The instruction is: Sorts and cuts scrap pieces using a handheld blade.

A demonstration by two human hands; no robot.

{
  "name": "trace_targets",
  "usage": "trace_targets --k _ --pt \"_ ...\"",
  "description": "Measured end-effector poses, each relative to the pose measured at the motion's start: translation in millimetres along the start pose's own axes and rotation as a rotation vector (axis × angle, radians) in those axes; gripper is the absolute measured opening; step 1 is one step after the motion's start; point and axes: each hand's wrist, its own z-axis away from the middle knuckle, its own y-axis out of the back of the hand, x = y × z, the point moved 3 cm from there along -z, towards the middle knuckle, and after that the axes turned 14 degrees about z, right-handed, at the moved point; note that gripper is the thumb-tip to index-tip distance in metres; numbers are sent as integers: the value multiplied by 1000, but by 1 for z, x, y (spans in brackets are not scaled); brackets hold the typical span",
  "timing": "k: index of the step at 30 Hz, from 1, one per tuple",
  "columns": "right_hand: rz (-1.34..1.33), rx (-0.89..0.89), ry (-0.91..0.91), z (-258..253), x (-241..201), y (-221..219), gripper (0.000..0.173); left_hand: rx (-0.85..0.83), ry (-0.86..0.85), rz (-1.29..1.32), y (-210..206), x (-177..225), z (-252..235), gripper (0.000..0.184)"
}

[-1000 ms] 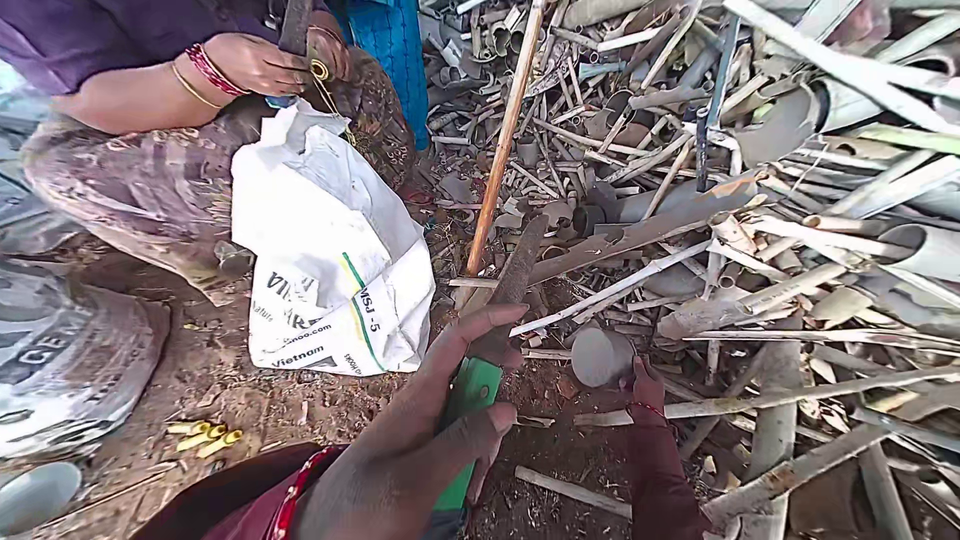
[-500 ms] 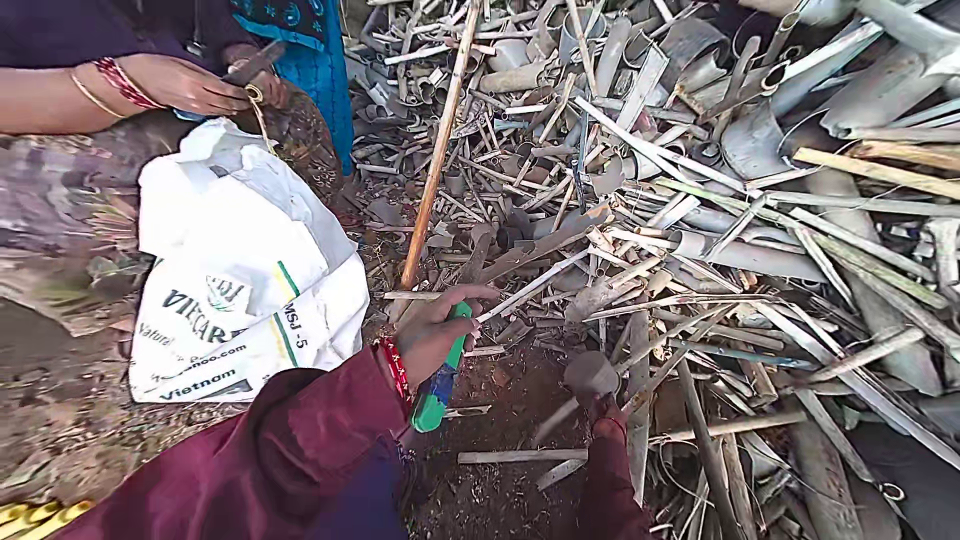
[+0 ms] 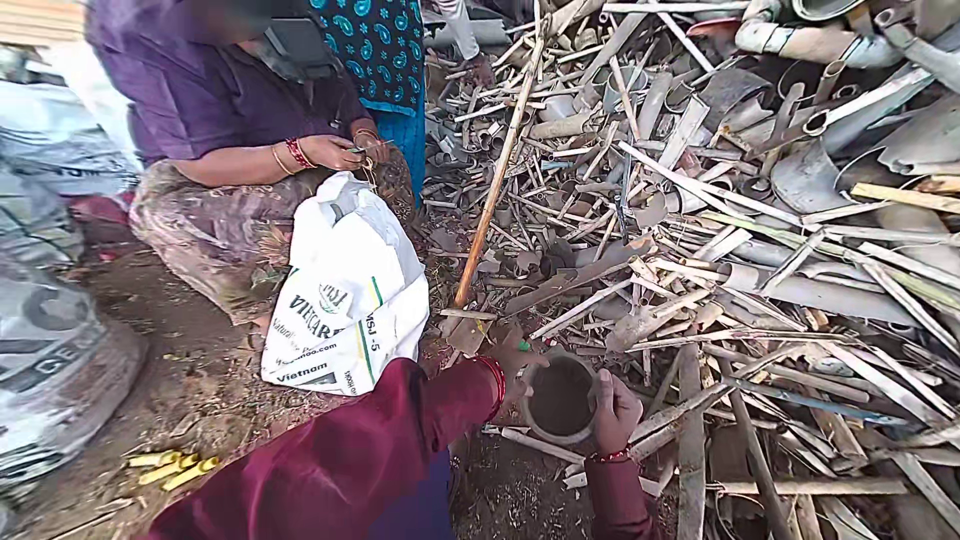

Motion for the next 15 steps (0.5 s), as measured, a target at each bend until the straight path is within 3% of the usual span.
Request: trace_targets --k 3,7,10,12,15 --pt "-251 30 152 2 -21 1 51 10 54 60 -2 16 7 53" --pt "-488 69 254 1 -36 10 49 93 95 89 7 9 3 73" --pt "-573 126 235 2 -49 15 49 8 183 187 2 2 0 50" --pt "-625 116 127 -5 -45 12 50 -53 287 225 -5 0 -2 42" --pt "-634 110 -421 -12 -7 -1 48 -34 337 341 -15 -7 -8 39"
